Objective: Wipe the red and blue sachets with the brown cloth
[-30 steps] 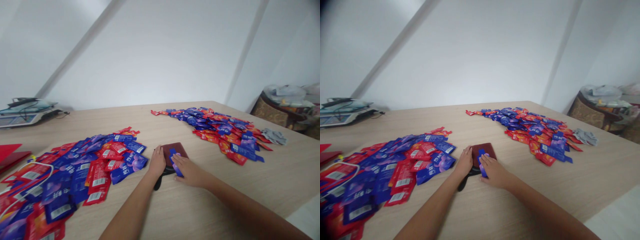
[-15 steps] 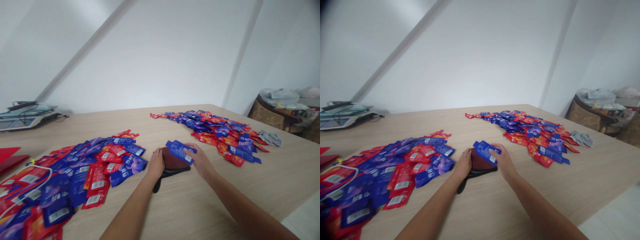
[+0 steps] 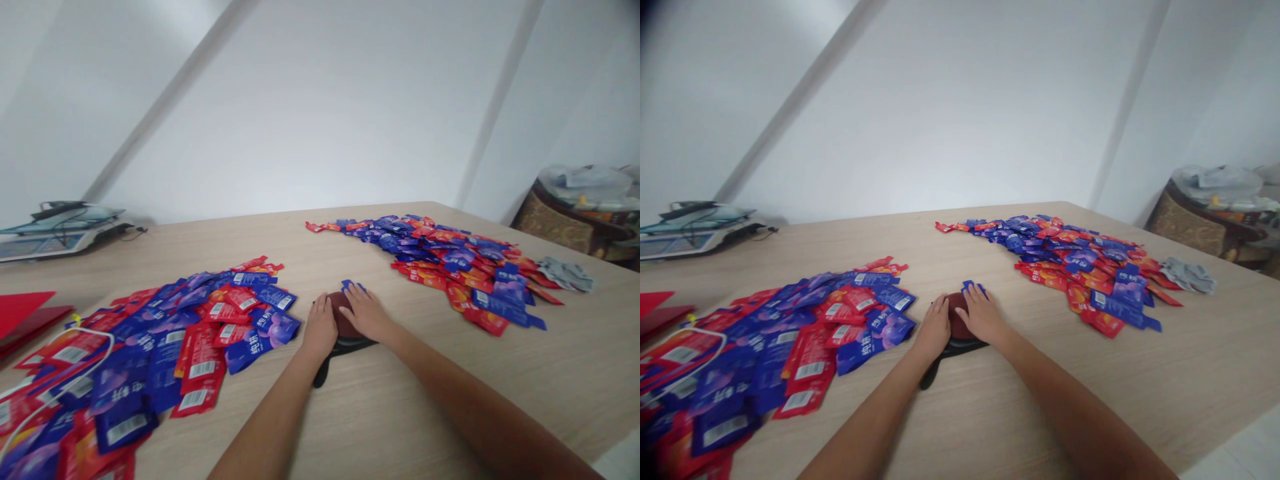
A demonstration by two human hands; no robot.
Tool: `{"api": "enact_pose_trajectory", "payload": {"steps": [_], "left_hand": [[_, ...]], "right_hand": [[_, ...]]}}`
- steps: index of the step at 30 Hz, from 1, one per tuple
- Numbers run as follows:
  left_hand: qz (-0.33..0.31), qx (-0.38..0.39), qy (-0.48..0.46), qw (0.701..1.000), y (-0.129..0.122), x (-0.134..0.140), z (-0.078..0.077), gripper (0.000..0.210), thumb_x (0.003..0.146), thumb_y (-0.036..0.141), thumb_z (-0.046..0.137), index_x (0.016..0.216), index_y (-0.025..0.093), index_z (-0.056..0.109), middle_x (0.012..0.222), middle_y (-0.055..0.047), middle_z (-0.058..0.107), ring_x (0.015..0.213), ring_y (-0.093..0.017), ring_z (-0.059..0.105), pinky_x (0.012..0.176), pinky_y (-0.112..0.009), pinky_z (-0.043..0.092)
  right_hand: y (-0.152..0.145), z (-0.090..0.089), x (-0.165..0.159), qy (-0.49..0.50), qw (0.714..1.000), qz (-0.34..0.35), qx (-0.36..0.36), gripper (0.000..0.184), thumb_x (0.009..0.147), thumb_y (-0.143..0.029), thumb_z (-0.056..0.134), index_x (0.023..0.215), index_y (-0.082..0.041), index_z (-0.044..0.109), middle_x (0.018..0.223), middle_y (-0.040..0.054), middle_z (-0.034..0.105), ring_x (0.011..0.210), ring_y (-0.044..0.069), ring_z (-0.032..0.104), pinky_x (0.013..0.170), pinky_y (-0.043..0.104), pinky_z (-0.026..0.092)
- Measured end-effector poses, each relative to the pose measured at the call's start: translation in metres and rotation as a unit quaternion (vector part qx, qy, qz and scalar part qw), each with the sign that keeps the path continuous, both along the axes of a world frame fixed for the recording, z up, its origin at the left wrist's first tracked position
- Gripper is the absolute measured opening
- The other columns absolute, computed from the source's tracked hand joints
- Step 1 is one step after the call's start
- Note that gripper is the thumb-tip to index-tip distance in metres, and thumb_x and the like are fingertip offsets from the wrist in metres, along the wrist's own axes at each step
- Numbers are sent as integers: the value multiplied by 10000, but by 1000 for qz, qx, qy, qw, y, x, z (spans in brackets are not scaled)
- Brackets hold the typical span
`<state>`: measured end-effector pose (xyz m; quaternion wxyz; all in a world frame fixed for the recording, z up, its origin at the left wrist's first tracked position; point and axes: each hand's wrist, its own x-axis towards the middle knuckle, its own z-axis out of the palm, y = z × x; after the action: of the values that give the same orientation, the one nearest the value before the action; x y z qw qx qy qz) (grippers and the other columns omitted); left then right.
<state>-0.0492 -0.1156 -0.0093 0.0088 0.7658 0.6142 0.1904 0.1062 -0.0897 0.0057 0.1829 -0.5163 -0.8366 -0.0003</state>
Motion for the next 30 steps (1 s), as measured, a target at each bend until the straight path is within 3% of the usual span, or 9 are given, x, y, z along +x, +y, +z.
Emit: {"api": "enact_pose_trajectory", "payload": {"steps": [5,9,14,18,21,25,30], "left_hand": [[2,-9,12,1000,-1,1,3,526,805,105,357,1319,1,397,1417,-206,362,1331,-245,310,1104,-384,247],[1,-11,17,1000,-2,1,7,505,824,85,304,1311,-6,404,1410,-203,375,1330,-240,312,1103,-388,248],[-4,-3,18,1000,-3,1,8,499,832,72,279,1306,-11,409,1410,-212,370,1325,-236,321,1099,-393,258],[-1,4,14,1000,-1,0,5,502,826,66,286,1308,25,417,1403,-201,386,1321,-231,331,1088,-416,280],[1,3,13,1000,0,1,2,504,821,70,297,1307,7,414,1404,-212,379,1325,-239,322,1091,-409,277],[1,4,2,1000,0,1,4,514,813,61,302,1314,35,416,1404,-196,387,1329,-233,316,1093,-420,277],[3,0,14,1000,-2,2,8,517,809,47,293,1311,24,416,1394,-197,401,1327,-228,320,1096,-407,274]], "right_hand": [[-22,-5,-1,-29,999,37,-2,701,900,-572,253,1326,-46,435,1392,188,400,1327,264,302,1085,408,217],[-22,6,10,-14,998,53,-12,584,924,-478,277,1327,-88,440,1351,150,469,1260,235,403,1055,376,281],[-5,-1,11,-16,999,-39,9,552,878,-370,406,1359,-99,388,1440,166,332,1321,290,294,1037,461,280],[-9,-9,13,-31,999,-4,-14,547,894,-319,350,1371,-49,358,1423,181,356,1336,263,282,1066,414,260],[-28,-7,21,-32,999,33,-13,593,901,-427,339,1360,-53,379,1421,187,355,1331,275,292,1074,424,252],[-63,1,31,-43,997,58,-16,820,797,-616,453,1363,-29,365,1421,229,328,1331,324,274,1085,455,220],[-89,13,48,-61,995,69,-46,545,819,-305,466,1319,-89,452,1361,185,444,1265,278,404,1057,412,290]]}}
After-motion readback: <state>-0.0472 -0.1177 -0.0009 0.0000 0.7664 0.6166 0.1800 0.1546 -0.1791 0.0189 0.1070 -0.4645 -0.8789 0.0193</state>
